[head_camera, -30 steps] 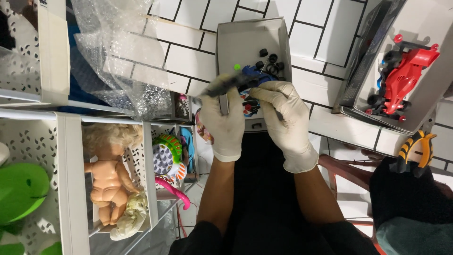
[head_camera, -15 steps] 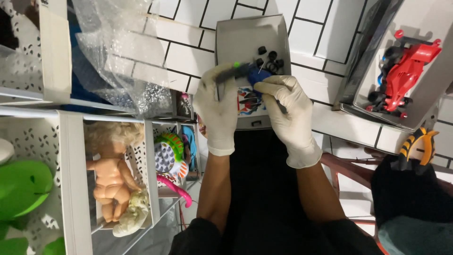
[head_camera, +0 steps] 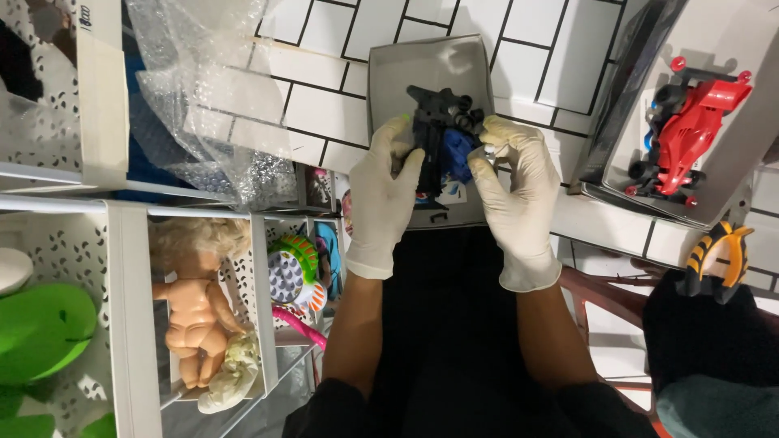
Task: Assembling a blue plastic toy car model by fitting parts together and using nippers for precision adjustments.
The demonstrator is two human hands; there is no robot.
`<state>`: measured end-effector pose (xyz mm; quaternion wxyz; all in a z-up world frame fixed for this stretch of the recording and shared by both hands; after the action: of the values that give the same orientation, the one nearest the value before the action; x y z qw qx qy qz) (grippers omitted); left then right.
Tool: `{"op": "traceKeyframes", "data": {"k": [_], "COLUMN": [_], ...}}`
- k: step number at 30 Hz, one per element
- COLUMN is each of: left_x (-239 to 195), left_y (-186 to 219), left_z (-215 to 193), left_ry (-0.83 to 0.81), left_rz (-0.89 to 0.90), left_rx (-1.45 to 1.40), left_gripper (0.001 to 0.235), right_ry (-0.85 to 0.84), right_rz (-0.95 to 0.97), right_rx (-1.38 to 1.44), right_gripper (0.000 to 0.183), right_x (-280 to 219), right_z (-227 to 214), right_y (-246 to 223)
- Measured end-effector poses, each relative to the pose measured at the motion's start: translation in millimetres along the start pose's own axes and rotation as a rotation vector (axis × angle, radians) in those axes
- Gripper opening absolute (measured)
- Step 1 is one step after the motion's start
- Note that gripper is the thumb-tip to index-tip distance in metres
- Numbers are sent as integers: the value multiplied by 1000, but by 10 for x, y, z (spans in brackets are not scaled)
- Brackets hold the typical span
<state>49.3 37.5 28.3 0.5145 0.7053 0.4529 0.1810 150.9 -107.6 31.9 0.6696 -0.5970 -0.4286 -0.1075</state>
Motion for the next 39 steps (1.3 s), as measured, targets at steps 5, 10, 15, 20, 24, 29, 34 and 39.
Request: {"op": "traceKeyframes", "data": {"k": [5, 10, 15, 20, 24, 29, 34, 39], "left_x": [-94, -221, -318, -373, -302, -298, -209, -178], "left_y": [58, 78, 47, 2, -112, -74, 32, 221], "left_z": [-98, -217, -111, 36, 98, 29, -79, -151], "left_ry": [-33, -22, -89, -215, -160, -60, -19, -96], "left_rz": [-42, 30, 287, 325, 351, 387, 325, 81], "left_rx": [133, 323, 192, 161, 291, 177, 50, -223], "left_gripper": [48, 55, 37, 49, 44, 37, 33, 25], "right_ry": [-17, -62, -25, -62, -15, -130, -300, -95], "right_rz": [-9, 0, 56, 131, 302, 163, -81, -1], "right_rx": [-14, -78, -22, -88, -1, -119, -144, -788], "right_gripper": [19, 17, 21, 29, 29, 30, 40, 14], "right_x": [6, 20, 7, 21, 10, 105, 60, -513], "right_z": [-33, 12, 70, 155, 230, 237, -341, -1806], "right_y": [11, -9, -32, -158, -230, -439, -669, -477]}}
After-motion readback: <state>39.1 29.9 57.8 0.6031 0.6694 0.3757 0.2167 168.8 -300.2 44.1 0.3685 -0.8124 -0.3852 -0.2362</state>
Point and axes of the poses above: each hand's wrist, its own x-axis towards the middle knuckle, its own z-axis out of the palm, y = z × x, the point moved 5 cm from there along x, towards the middle knuckle, and after that the axes turned 15 degrees about -z, right-handed, at the moved point
